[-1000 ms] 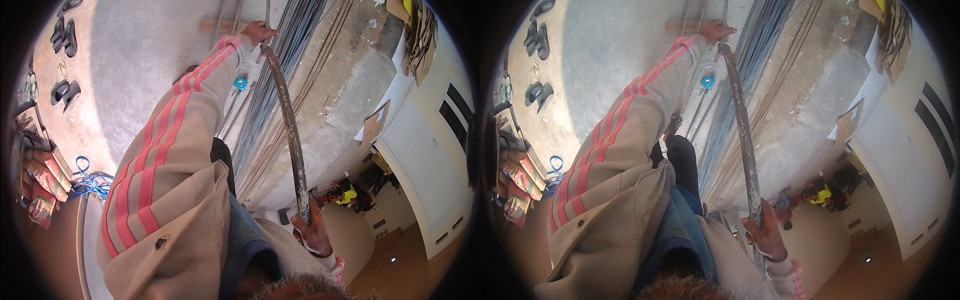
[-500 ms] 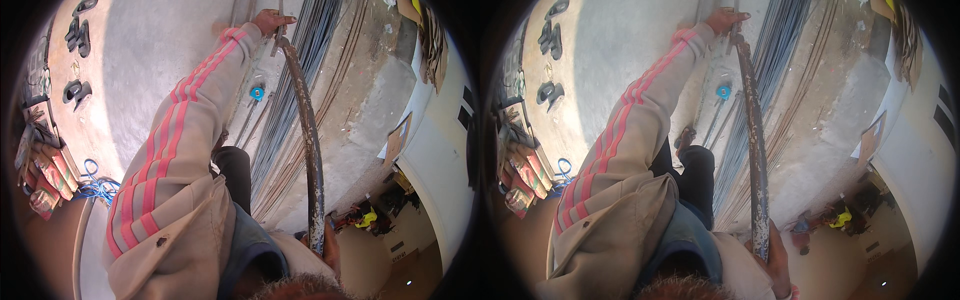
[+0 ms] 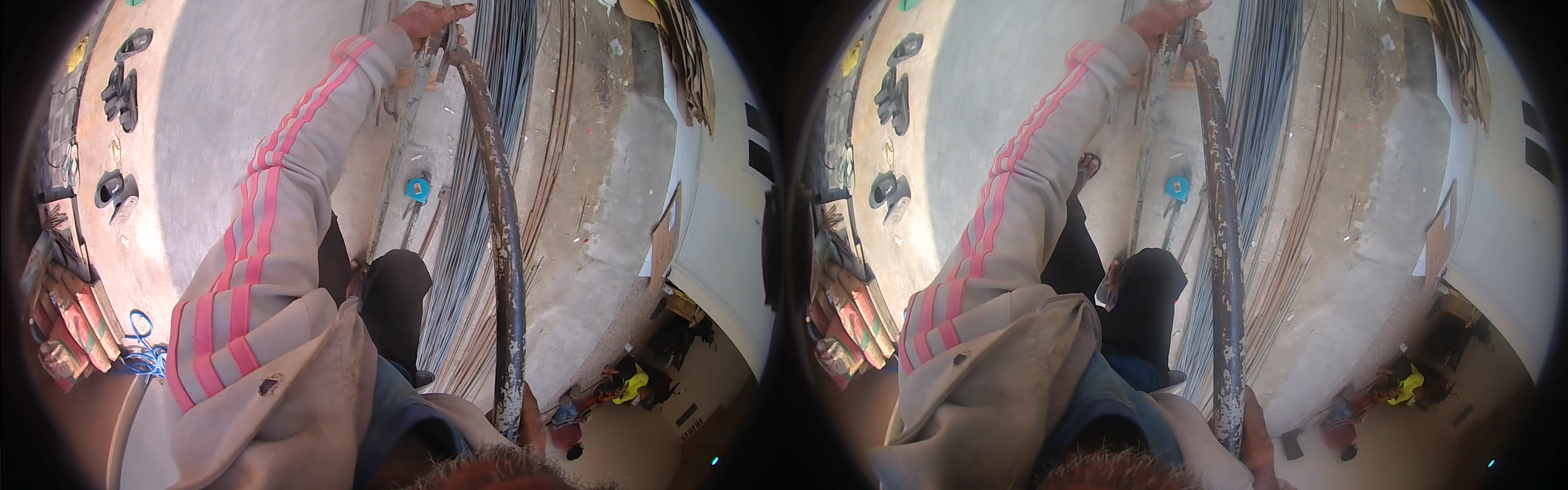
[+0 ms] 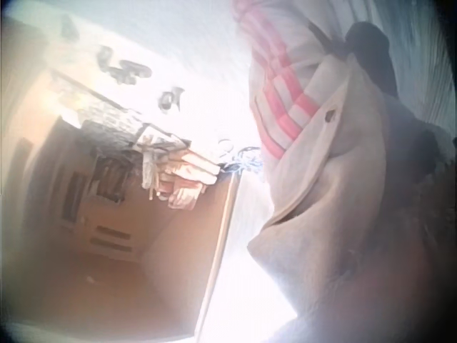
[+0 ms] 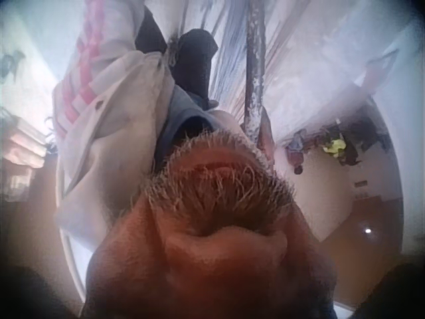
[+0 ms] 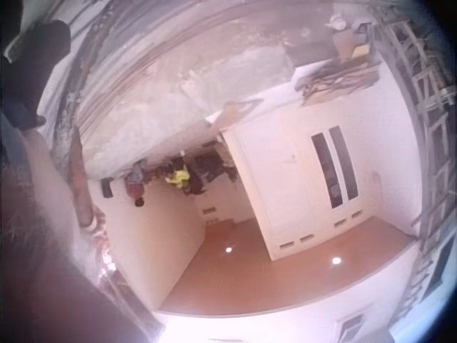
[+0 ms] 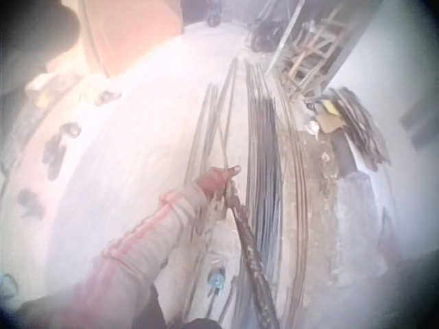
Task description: The person measures metal rods with a tape measure and bends them using a wooden block as a fulcrum. The person repeatedly bends multiple rods into a curved shape.
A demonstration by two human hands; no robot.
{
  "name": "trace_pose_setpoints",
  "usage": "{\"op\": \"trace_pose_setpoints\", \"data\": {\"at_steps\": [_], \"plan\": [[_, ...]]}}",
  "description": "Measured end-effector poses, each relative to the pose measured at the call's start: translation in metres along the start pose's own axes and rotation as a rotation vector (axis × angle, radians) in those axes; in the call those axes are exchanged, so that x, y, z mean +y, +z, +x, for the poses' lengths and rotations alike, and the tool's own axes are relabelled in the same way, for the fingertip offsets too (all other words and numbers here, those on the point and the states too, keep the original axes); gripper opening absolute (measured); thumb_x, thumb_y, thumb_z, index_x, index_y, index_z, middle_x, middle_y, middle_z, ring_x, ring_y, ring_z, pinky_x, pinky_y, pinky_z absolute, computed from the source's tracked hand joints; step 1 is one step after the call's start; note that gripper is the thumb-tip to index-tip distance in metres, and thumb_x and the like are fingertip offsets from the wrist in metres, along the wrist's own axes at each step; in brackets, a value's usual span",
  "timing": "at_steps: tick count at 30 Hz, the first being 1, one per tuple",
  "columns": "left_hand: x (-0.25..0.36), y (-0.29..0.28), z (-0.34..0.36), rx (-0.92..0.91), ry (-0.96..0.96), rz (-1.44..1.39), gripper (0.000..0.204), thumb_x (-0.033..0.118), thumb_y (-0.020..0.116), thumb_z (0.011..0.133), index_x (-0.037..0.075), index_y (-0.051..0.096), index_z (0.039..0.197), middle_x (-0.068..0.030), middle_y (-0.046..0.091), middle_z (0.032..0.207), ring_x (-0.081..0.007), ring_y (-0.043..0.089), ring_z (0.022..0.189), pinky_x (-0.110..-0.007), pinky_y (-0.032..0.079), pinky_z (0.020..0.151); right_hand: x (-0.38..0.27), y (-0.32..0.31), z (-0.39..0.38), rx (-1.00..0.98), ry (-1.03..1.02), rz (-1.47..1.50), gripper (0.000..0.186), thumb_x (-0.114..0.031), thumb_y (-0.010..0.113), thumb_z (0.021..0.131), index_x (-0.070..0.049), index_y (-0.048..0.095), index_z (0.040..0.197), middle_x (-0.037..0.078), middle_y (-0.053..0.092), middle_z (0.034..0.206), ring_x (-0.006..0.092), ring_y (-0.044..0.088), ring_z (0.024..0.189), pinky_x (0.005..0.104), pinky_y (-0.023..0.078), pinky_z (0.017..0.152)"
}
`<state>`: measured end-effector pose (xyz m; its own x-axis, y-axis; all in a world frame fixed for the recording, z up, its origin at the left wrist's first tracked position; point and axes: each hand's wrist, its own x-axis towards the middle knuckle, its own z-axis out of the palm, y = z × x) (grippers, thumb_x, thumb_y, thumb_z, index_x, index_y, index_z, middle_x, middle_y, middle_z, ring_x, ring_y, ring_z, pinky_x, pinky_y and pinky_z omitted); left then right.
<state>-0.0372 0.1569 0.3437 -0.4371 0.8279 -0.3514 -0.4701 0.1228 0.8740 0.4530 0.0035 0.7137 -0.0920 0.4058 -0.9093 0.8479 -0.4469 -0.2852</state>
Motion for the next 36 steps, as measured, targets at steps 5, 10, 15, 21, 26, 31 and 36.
{"op": "trace_pose_setpoints", "data": {"at_steps": [5, 10, 15, 21, 26, 31, 36], "plan": [[0.004, 0.005, 0.008, -0.096, 0.008, -0.117, 0.049, 0.047, 0.069, 0.091, -0.001, 0.065, 0.099, -0.0091, 0.066, 0.081, -0.0215, 0.065, 0.071, -0.039, 0.057, 0.063, 0.034, 0.021, 0.055, -0.144, -0.151, 0.018, 0.058, -0.014, 0.061, 0.092, 0.000, 0.038, 0.144, 0.013, 0.061, 0.102, 0.0188, 0.062, 0.084, 0.0307, 0.050, 0.076], [0.011, 0.001, 0.018, -0.152, -0.032, -0.052, 0.040, 0.048, 0.067, 0.092, 0.008, 0.063, 0.086, -0.0080, 0.065, 0.075, -0.0241, 0.067, 0.071, -0.041, 0.058, 0.065, 0.059, 0.042, 0.104, -0.262, -0.258, 0.174, 0.059, -0.012, 0.062, 0.092, 0.000, 0.037, 0.144, 0.012, 0.061, 0.101, 0.0181, 0.062, 0.083, 0.0307, 0.050, 0.075], [0.015, -0.003, 0.023, -0.131, -0.009, -0.070, 0.038, 0.045, 0.068, 0.092, 0.011, 0.060, 0.079, -0.0072, 0.062, 0.069, -0.0255, 0.066, 0.068, -0.043, 0.058, 0.065, 0.072, 0.057, 0.125, -0.343, -0.314, 0.289, 0.060, -0.010, 0.063, 0.092, 0.000, 0.036, 0.145, 0.011, 0.061, 0.101, 0.0173, 0.061, 0.083, 0.0307, 0.050, 0.074], [0.013, -0.018, 0.002, -0.046, -0.013, -0.053, 0.038, 0.045, 0.070, 0.091, 0.009, 0.061, 0.082, -0.0084, 0.063, 0.073, -0.0275, 0.068, 0.074, -0.045, 0.059, 0.068, 0.064, 0.075, 0.105, -0.373, -0.271, 0.332, 0.062, -0.008, 0.064, 0.092, 0.001, 0.035, 0.146, 0.010, 0.060, 0.100, 0.0164, 0.060, 0.083, 0.0307, 0.050, 0.073], [0.012, -0.015, -0.009, -0.048, -0.030, -0.121, 0.048, 0.042, 0.076, 0.086, 0.000, 0.059, 0.100, -0.0106, 0.066, 0.083, -0.0283, 0.071, 0.084, -0.042, 0.061, 0.074, 0.079, 0.087, 0.068, -0.249, -0.142, 0.251, 0.047, -0.010, 0.068, 0.091, 0.002, 0.047, 0.131, 0.008, 0.060, 0.087, 0.0134, 0.056, 0.076, 0.0310, 0.047, 0.066], [0.014, -0.009, -0.016, -0.020, -0.061, -0.117, 0.052, 0.040, 0.077, 0.086, -0.002, 0.055, 0.108, -0.0116, 0.066, 0.087, -0.0307, 0.072, 0.089, -0.041, 0.061, 0.078, 0.094, 0.095, 0.038, -0.042, -0.126, 0.156, 0.025, -0.019, 0.071, 0.090, -0.001, 0.056, 0.093, 0.009, 0.058, 0.069, 0.0169, 0.055, 0.063, 0.0352, 0.045, 0.058], [0.016, -0.004, -0.021, -0.004, -0.104, -0.078, 0.040, 0.040, 0.070, 0.091, 0.004, 0.058, 0.103, -0.0104, 0.065, 0.089, -0.0279, 0.070, 0.091, -0.039, 0.060, 0.081, 0.087, 0.102, 0.031, 0.049, -0.220, 0.036, 0.026, -0.019, 0.072, 0.088, 0.001, 0.056, 0.092, 0.015, 0.063, 0.070, 0.0264, 0.063, 0.061, 0.0407, 0.048, 0.057]]}}
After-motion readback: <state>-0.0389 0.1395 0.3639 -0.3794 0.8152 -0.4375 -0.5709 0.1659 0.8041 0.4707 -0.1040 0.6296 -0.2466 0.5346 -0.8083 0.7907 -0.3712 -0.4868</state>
